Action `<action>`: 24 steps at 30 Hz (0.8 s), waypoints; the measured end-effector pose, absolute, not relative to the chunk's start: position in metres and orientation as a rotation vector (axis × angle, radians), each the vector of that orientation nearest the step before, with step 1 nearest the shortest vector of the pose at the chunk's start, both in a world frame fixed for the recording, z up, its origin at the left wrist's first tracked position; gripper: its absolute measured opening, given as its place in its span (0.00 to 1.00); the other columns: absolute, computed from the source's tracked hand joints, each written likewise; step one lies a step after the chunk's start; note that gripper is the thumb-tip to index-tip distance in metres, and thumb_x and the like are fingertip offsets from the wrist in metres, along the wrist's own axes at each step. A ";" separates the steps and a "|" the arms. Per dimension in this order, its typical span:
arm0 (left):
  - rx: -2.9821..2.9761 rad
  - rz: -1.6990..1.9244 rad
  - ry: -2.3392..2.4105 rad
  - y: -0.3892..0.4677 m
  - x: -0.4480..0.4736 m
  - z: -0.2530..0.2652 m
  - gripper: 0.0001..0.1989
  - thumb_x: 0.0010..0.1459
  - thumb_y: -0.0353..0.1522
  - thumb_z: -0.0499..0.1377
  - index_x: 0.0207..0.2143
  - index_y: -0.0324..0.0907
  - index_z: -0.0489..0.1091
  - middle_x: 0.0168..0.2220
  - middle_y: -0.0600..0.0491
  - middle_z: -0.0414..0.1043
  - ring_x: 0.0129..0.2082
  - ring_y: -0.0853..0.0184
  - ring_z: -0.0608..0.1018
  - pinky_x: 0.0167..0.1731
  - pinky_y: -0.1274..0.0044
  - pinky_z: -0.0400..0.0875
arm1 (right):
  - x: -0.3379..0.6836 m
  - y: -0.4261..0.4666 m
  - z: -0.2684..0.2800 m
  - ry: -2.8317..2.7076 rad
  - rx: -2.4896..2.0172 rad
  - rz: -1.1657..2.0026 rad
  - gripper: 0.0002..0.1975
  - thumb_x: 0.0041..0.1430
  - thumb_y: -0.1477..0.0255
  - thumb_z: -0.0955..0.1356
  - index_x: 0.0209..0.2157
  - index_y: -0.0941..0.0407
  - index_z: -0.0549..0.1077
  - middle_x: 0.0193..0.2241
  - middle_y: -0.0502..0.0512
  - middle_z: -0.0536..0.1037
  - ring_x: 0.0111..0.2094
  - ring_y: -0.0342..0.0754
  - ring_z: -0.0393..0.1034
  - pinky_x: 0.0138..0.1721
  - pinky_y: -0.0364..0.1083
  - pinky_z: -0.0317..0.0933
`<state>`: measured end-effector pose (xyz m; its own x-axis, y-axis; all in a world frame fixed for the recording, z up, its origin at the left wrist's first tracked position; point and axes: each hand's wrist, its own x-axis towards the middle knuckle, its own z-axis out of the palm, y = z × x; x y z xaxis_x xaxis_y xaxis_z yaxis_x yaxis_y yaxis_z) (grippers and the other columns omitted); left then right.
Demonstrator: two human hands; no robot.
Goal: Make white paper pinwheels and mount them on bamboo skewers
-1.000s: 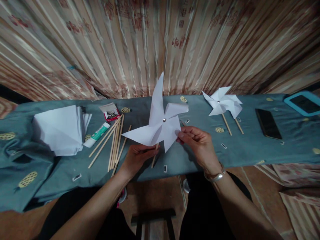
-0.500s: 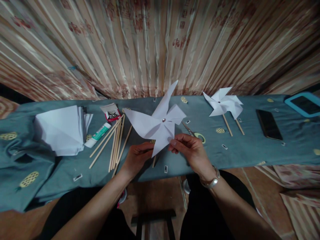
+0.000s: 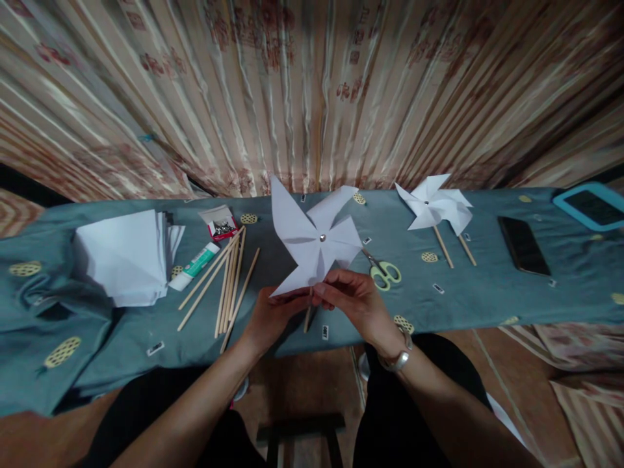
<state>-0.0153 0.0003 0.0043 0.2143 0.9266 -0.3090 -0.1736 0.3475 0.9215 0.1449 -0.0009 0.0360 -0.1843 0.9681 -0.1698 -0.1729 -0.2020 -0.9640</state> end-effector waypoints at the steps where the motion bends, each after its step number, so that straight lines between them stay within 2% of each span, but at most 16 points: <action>1: 0.887 0.921 1.053 0.000 -0.015 0.006 0.10 0.43 0.36 0.70 0.29 0.41 0.82 0.31 0.52 0.82 0.35 0.61 0.80 0.45 0.70 0.72 | 0.144 -0.001 0.036 -1.094 -1.106 1.559 0.14 0.48 0.59 0.76 0.24 0.55 0.76 0.20 0.47 0.78 0.21 0.38 0.66 0.24 0.40 0.62; 6: 0.885 0.950 0.991 0.001 -0.015 0.008 0.09 0.43 0.36 0.70 0.28 0.40 0.82 0.29 0.51 0.81 0.32 0.64 0.79 0.43 0.72 0.72 | 0.146 -0.002 0.031 -1.257 -1.131 1.456 0.12 0.52 0.60 0.74 0.26 0.55 0.76 0.21 0.47 0.78 0.22 0.40 0.68 0.25 0.41 0.62; 9: 0.790 1.003 1.013 0.003 -0.017 0.007 0.11 0.41 0.35 0.72 0.30 0.41 0.82 0.31 0.50 0.82 0.31 0.66 0.78 0.38 0.75 0.71 | 0.150 -0.007 0.027 -1.455 -1.284 1.199 0.10 0.56 0.63 0.72 0.29 0.54 0.76 0.24 0.49 0.79 0.25 0.42 0.70 0.28 0.42 0.63; 13: 0.604 1.033 1.025 0.005 -0.018 0.011 0.14 0.37 0.35 0.75 0.30 0.42 0.82 0.32 0.50 0.82 0.33 0.68 0.78 0.38 0.77 0.71 | 0.150 -0.015 0.027 -1.746 -1.443 0.915 0.07 0.58 0.65 0.72 0.33 0.55 0.77 0.26 0.49 0.79 0.26 0.43 0.71 0.30 0.43 0.61; 18: 0.531 1.030 1.008 0.004 -0.016 0.017 0.16 0.31 0.36 0.77 0.27 0.42 0.82 0.28 0.53 0.81 0.29 0.71 0.77 0.35 0.80 0.71 | 0.142 -0.022 0.025 -1.824 -1.451 0.988 0.04 0.58 0.69 0.72 0.32 0.55 0.76 0.23 0.46 0.77 0.24 0.42 0.70 0.27 0.41 0.59; 24: 0.599 1.021 1.012 0.002 -0.014 0.011 0.16 0.36 0.36 0.75 0.31 0.41 0.82 0.33 0.50 0.82 0.33 0.68 0.79 0.37 0.79 0.72 | 0.144 -0.026 0.019 -1.849 -1.444 0.915 0.04 0.61 0.72 0.69 0.31 0.55 0.76 0.25 0.48 0.79 0.25 0.42 0.72 0.29 0.41 0.60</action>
